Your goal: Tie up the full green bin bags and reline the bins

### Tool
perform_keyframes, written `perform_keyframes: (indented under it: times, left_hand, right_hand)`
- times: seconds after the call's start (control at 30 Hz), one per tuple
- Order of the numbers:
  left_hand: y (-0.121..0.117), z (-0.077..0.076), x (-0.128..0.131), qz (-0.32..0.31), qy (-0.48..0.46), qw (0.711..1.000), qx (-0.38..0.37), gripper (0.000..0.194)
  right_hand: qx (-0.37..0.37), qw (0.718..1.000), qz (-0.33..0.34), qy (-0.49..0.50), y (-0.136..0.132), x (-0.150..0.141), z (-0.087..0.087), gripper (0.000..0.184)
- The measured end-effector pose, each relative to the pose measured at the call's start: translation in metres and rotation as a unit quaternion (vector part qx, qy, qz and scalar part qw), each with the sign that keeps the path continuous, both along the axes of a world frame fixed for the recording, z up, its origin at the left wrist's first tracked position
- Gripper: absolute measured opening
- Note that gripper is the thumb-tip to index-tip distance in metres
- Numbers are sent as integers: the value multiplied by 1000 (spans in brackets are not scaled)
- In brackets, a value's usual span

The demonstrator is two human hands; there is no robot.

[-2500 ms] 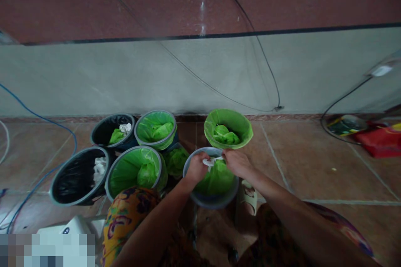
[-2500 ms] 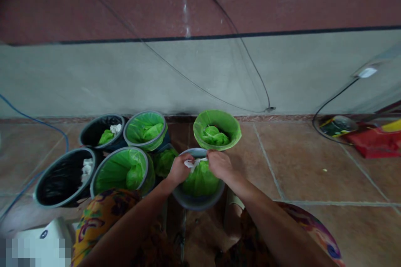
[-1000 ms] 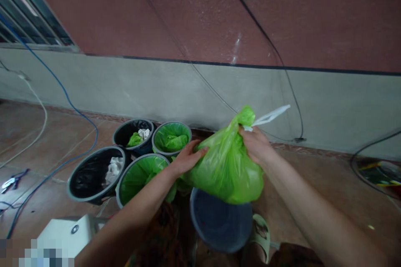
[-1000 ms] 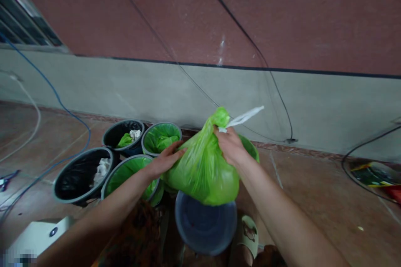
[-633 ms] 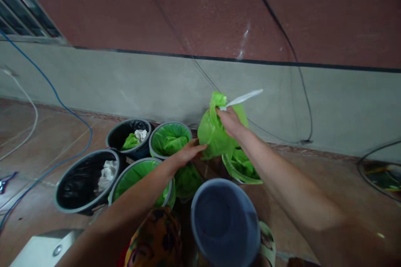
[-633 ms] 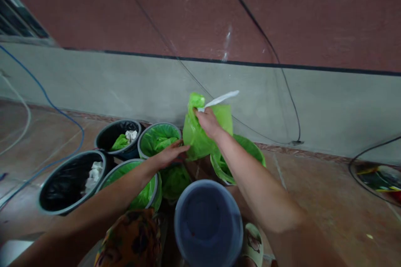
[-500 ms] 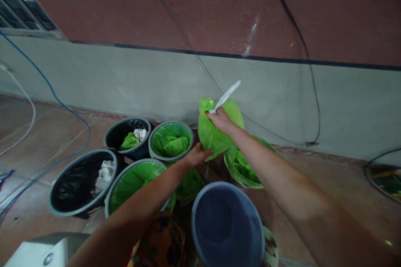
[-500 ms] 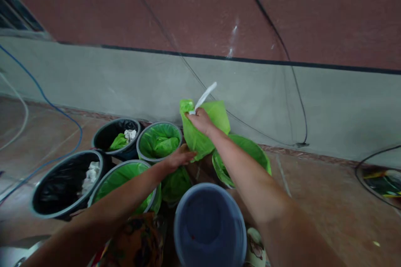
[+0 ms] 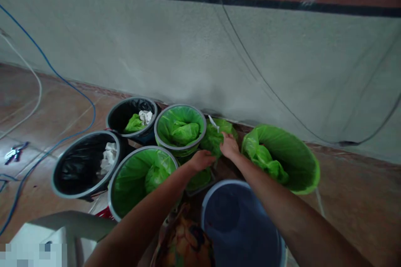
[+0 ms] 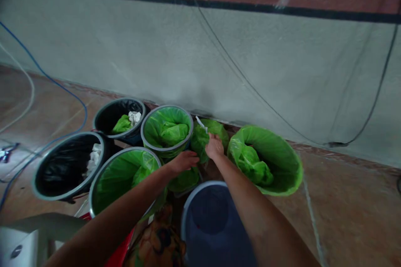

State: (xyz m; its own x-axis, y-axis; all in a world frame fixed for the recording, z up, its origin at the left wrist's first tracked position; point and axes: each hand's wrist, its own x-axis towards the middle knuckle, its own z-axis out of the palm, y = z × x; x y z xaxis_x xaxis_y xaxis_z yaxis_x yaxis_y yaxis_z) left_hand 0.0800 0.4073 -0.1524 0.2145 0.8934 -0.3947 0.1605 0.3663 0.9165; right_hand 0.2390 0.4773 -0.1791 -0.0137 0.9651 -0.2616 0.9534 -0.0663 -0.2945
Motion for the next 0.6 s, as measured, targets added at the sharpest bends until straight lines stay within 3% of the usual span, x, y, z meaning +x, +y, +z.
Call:
perform_keyframes:
  times: [0.07,0.17,0.27,0.4,0.6]
  left_hand:
    - [-15,19,-23,1,-22,999,-46,40]
    - [-42,49,-53,77,-106,985,-110,48]
    - [-71,69,-72,116,-150,972,-138,48]
    - [-97,74,-80,142,-178,961,-160,44]
    - [-100,64,-84,156,-204,952,-167,43]
  right_hand:
    - [12,1000,6,10,-3,-3,-9,60]
    - [67,998,-13,11,3,-11,-14,63]
    - [101,995,-18,8,20,-21,-20,65]
    - [50,998,47,-3,42,-32,-50,72]
    - [-120,971,207,-30,46,-58,-107,71]
